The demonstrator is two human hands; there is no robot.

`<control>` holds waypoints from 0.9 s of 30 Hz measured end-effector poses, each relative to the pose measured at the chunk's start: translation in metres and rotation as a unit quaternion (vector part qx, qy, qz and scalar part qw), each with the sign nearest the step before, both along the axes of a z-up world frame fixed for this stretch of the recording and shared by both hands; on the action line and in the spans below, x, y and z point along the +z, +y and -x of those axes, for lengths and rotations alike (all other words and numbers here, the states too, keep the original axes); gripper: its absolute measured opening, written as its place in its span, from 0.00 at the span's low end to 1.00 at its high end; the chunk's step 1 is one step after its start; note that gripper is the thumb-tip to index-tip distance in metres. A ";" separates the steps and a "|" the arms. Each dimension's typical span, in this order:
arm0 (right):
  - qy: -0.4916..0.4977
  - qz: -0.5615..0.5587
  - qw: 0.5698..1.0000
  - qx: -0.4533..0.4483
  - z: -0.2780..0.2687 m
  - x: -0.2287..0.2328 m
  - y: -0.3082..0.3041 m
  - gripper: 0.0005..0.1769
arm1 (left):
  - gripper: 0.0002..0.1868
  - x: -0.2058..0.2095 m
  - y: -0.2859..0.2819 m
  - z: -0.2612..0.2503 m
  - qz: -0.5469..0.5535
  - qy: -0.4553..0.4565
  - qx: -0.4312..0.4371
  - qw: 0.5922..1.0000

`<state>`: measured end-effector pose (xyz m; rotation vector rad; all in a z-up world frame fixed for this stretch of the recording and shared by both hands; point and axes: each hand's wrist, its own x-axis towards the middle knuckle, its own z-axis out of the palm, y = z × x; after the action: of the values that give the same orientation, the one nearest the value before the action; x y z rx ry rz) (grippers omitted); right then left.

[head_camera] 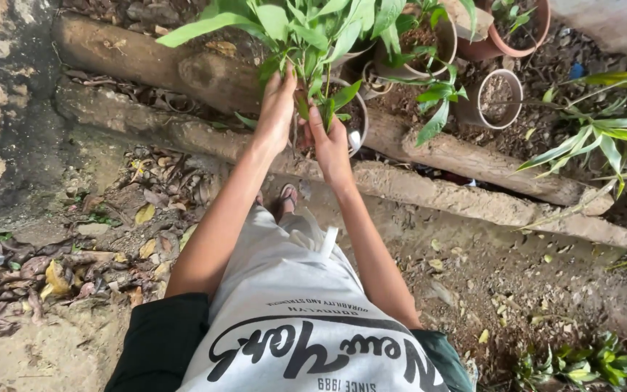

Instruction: Mixing soil in a small plastic pot using a hand tool in a garden setting.

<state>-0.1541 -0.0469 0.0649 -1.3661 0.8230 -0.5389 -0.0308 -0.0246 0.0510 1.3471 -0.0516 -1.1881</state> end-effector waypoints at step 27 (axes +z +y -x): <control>-0.160 0.155 0.968 -0.120 -0.003 0.058 -0.032 0.17 | 0.24 0.060 0.014 -0.005 0.193 -0.106 -0.053 0.974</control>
<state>-0.1509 -0.0784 0.1231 -1.4181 0.6595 -1.0840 -0.0254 -0.0104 0.1110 1.1281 -0.4886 -1.0513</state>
